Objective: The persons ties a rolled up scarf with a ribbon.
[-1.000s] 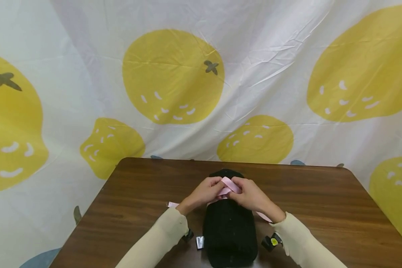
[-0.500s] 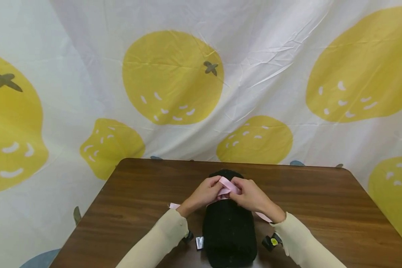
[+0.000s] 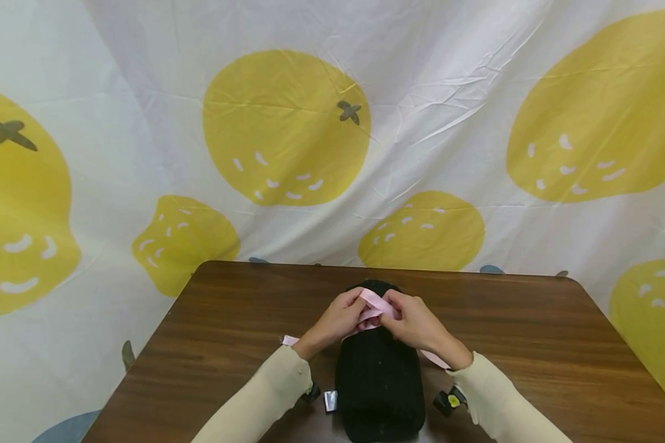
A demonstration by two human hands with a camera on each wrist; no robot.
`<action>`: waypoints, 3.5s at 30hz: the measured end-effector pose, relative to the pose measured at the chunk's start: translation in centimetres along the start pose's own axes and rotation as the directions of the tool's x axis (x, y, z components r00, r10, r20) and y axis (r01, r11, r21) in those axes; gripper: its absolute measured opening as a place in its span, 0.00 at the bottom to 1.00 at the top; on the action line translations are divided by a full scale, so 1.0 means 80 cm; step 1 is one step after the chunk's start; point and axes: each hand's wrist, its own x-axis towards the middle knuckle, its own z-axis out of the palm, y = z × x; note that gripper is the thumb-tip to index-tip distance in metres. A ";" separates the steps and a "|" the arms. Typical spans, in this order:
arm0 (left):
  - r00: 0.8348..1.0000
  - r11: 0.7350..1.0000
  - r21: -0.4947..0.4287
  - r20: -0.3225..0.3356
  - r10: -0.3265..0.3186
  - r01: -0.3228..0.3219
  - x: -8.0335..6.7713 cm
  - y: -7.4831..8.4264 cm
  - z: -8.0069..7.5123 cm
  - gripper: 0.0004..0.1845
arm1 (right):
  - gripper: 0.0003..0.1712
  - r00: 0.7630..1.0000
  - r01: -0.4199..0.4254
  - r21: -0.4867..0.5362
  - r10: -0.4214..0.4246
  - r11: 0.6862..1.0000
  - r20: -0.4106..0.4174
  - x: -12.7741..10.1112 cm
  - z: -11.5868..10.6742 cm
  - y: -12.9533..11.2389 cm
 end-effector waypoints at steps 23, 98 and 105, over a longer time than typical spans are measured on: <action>0.978 0.997 -0.016 -0.198 0.070 -0.075 0.000 -0.003 0.005 0.15 | 0.08 0.977 0.013 -0.109 -0.036 0.994 -0.209 0.001 0.008 -0.005; 0.885 0.908 -0.399 -0.459 -0.081 -0.124 -0.053 -0.020 -0.090 0.19 | 0.12 0.952 -0.199 0.199 0.237 0.960 -0.192 -0.054 -0.070 0.032; 0.878 0.902 -0.419 -0.465 -0.116 -0.102 -0.063 -0.027 -0.105 0.20 | 0.12 0.945 -0.215 0.204 0.257 0.955 -0.204 -0.060 -0.078 0.040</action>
